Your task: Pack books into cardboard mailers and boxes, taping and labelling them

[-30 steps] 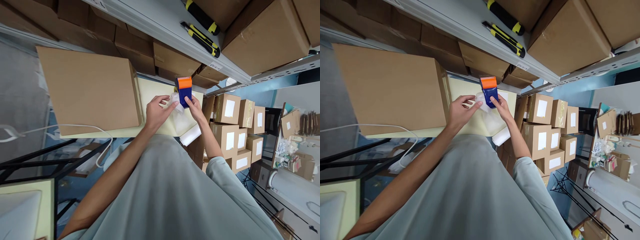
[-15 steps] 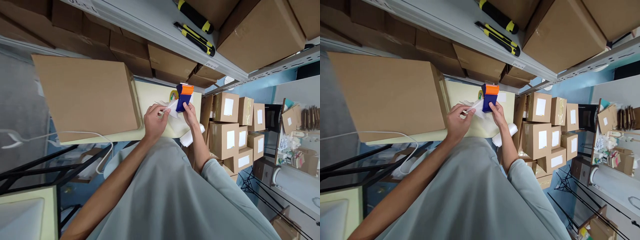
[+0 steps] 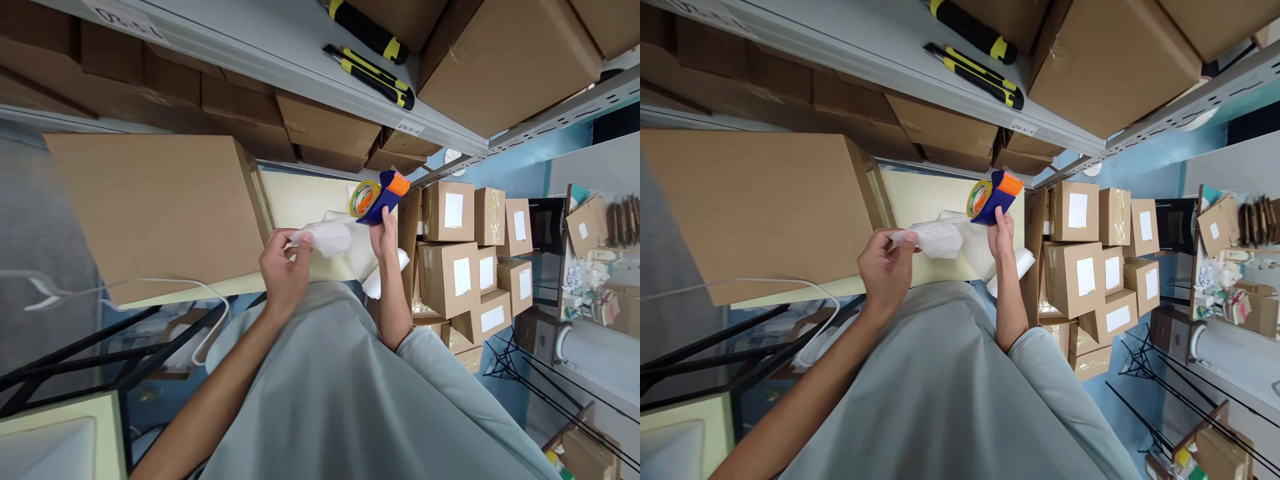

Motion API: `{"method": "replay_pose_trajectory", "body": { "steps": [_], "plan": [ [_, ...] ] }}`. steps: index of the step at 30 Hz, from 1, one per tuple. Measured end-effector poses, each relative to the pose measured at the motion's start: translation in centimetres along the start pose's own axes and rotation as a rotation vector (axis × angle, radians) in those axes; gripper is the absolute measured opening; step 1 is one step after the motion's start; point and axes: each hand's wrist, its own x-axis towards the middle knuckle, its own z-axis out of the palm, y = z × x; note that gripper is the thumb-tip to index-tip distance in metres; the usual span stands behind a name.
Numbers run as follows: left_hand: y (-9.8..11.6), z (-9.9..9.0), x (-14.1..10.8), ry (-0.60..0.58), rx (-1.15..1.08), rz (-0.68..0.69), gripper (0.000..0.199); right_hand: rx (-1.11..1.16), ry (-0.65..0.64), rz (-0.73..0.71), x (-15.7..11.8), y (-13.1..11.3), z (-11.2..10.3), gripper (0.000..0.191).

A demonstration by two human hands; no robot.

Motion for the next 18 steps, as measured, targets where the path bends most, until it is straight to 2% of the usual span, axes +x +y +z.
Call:
{"method": "replay_pose_trajectory", "body": {
  "steps": [5, 7, 10, 12, 14, 16, 18],
  "plan": [
    [-3.1, -0.7, 2.0, -0.015, -0.063, -0.233, 0.034, -0.039, 0.058, -0.038, 1.1, -2.0, -0.9, 0.055],
    [-4.0, -1.4, 3.0, -0.004, -0.01, -0.254, 0.031, -0.038, 0.066, -0.061, 1.2, -2.9, -1.1, 0.059],
    [-4.4, -2.9, 4.2, -0.063, 0.252, -0.197, 0.031, -0.058, 0.038, -0.109, 1.2, -4.5, -1.1, 0.063],
    [-3.5, -3.6, 4.9, -0.122, 0.453, -0.075, 0.033, -0.096, -0.018, -0.13, 1.0, -5.7, -0.6, 0.066],
    [-1.5, -3.6, 5.4, -0.131, 0.521, 0.111, 0.035, -0.139, -0.09, -0.152, 0.9, -6.8, 0.5, 0.068],
    [1.4, -2.9, 5.9, -0.125, 0.442, 0.28, 0.034, -0.174, -0.168, -0.182, 0.8, -7.9, 2.4, 0.069],
    [4.7, -1.8, 6.7, -0.141, 0.324, 0.386, 0.03, -0.204, -0.25, -0.221, 0.9, -9.0, 4.8, 0.066]
  ]
}}
